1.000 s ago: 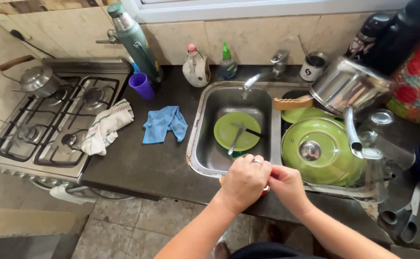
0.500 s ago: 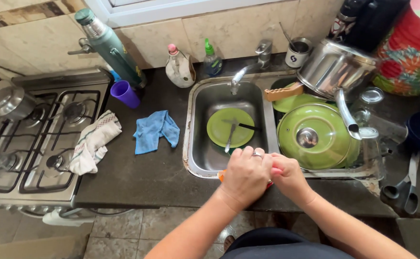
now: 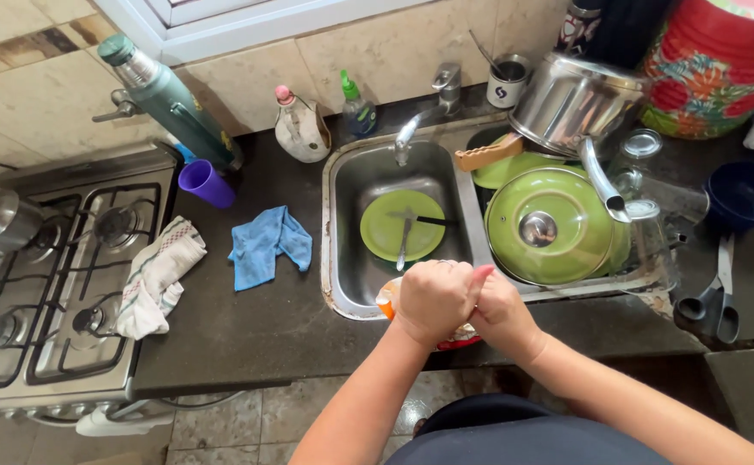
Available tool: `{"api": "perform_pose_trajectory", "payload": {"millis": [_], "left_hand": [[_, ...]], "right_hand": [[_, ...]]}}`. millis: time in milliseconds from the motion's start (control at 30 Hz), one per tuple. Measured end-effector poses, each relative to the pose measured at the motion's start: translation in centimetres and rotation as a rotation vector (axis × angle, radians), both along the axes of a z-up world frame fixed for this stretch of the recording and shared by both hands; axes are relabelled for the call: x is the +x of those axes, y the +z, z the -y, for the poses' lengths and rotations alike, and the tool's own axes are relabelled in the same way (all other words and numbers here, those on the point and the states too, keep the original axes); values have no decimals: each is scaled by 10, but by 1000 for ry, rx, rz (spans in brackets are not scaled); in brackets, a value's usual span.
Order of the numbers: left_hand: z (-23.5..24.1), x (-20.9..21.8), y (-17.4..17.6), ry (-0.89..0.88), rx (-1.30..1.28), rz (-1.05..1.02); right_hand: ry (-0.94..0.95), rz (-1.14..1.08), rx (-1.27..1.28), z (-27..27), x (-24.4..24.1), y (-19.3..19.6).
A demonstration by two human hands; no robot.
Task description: Drying hands, opening a package of butter, adding it to a bowl of flour, and mixing the ingredients by hand to form dough.
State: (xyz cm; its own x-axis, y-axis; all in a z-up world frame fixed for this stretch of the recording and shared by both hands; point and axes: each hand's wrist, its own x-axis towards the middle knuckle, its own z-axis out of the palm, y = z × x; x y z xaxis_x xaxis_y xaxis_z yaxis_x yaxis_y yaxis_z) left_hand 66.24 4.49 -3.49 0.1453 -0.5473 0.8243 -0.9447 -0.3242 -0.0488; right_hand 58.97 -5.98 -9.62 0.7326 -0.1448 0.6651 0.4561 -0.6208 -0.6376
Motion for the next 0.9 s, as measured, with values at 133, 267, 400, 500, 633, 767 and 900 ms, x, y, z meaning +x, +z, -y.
{"api": "perform_pose_trajectory", "payload": {"millis": [133, 267, 400, 500, 633, 767, 900], "left_hand": [[-4, 3, 7, 13, -6, -26], [-6, 6, 2, 33, -6, -44], [-8, 9, -1, 37, -21, -116], [-9, 9, -4, 47, -18, -132], [-11, 9, -4, 56, -41, -184], [-18, 7, 18, 34, 13, -275], [-10, -2, 23, -92, 21, -287]], "right_hand": [[-48, 29, -135, 1, 0, -13], [-65, 47, -188, -1, 1, -17], [-75, 39, -190, -2, 0, -29], [-90, 22, -203, -2, -3, -32], [-83, -16, -211, 0, -8, -33], [136, -131, -71, 1, -7, 4], [204, -363, 116, 7, 12, -30]]}}
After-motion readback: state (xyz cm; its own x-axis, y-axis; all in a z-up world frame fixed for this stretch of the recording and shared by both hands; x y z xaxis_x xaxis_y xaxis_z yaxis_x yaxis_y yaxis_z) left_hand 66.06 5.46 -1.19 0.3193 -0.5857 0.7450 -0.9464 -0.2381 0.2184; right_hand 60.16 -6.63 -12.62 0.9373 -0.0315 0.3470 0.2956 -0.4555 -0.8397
